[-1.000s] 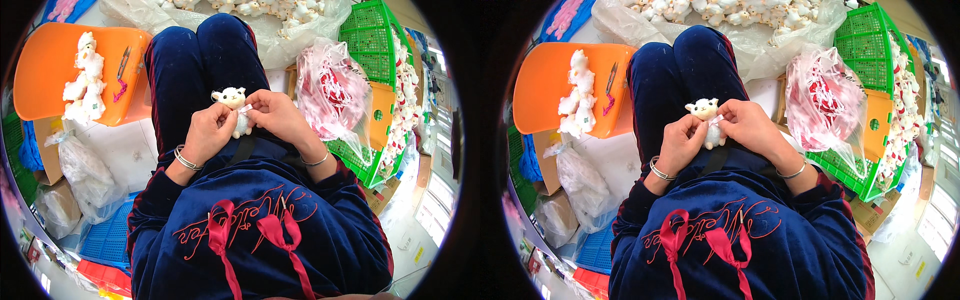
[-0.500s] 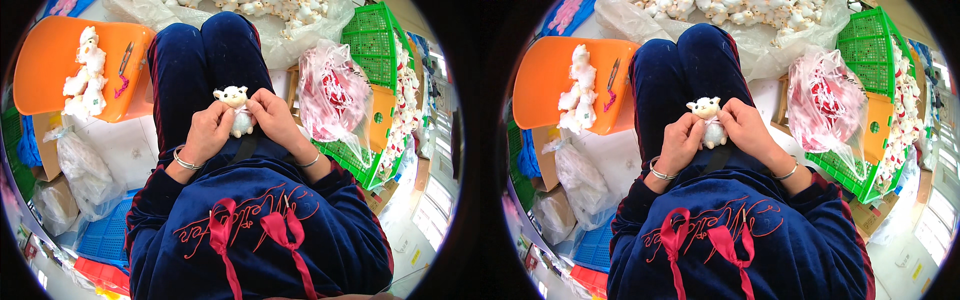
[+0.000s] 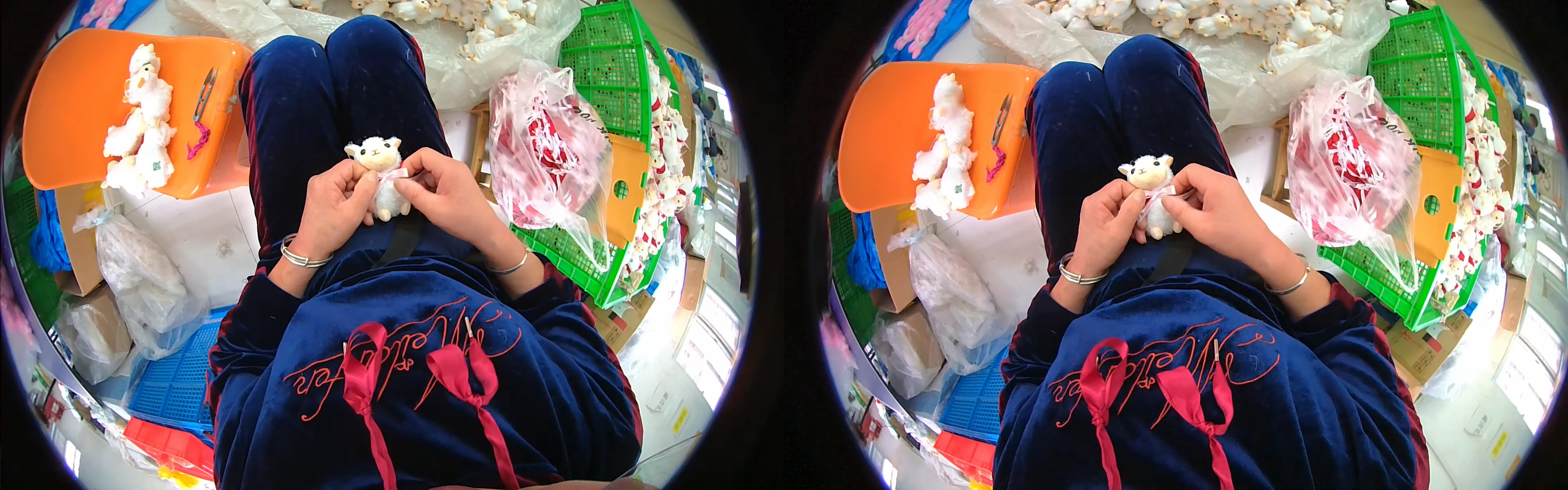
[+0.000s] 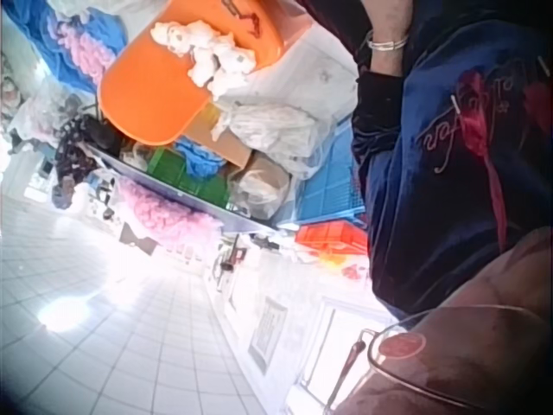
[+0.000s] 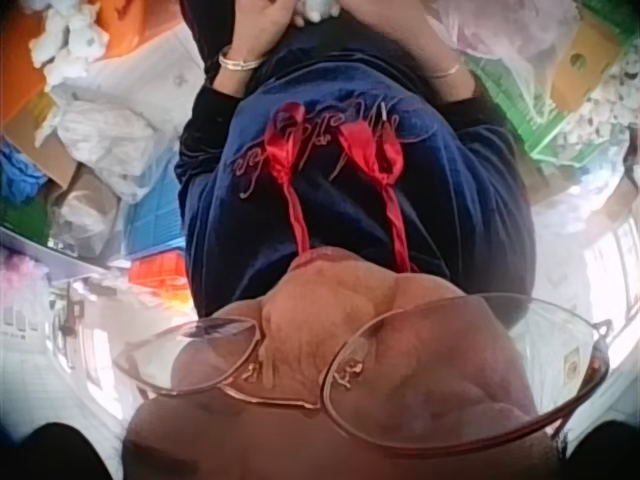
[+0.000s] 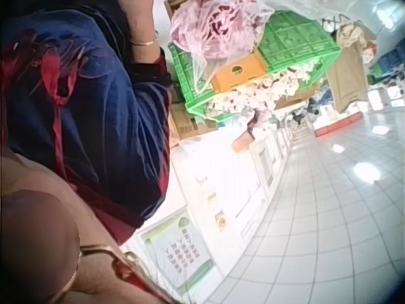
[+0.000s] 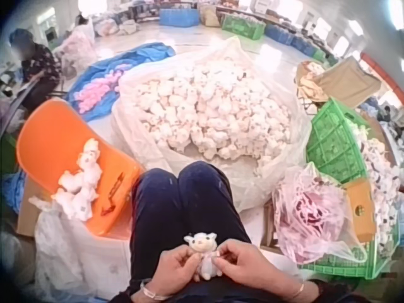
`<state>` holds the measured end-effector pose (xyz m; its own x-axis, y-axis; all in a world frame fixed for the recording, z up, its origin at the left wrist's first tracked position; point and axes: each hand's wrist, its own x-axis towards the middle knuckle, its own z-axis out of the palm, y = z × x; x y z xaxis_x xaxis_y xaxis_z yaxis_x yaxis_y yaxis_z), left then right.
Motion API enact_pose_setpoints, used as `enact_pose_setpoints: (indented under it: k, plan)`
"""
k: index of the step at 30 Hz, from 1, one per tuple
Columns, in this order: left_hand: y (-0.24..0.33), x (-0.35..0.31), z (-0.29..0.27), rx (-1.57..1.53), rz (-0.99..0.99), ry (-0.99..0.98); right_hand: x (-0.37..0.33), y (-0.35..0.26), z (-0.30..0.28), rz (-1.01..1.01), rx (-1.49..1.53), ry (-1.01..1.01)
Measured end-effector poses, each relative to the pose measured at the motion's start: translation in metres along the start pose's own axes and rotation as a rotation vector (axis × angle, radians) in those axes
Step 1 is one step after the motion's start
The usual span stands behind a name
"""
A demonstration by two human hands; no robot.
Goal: The person sits cross-legged on the floor and ties red ribbons around the necks of small white plush toys. They pick up each toy, wrap the ribbon, and tie a knot, then place the finished toy into a green crate.
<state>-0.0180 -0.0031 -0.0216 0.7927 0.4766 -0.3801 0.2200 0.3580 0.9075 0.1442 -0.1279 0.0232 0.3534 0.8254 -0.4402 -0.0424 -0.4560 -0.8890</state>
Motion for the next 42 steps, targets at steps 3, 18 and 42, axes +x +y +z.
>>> enact_pose_setpoints:
  k: [3,18,42]
  plan:
    - [0.0,0.002,0.003,0.003,-0.001,0.046,-0.005,0.009,0.006,-0.141,-0.173,0.071]
    - [0.005,0.002,0.005,0.062,0.005,0.016,0.016,0.017,-0.017,-0.771,-0.616,-0.067]
    - [0.007,0.003,0.004,0.102,-0.031,0.034,0.019,-0.009,-0.014,0.085,-0.357,-0.183]
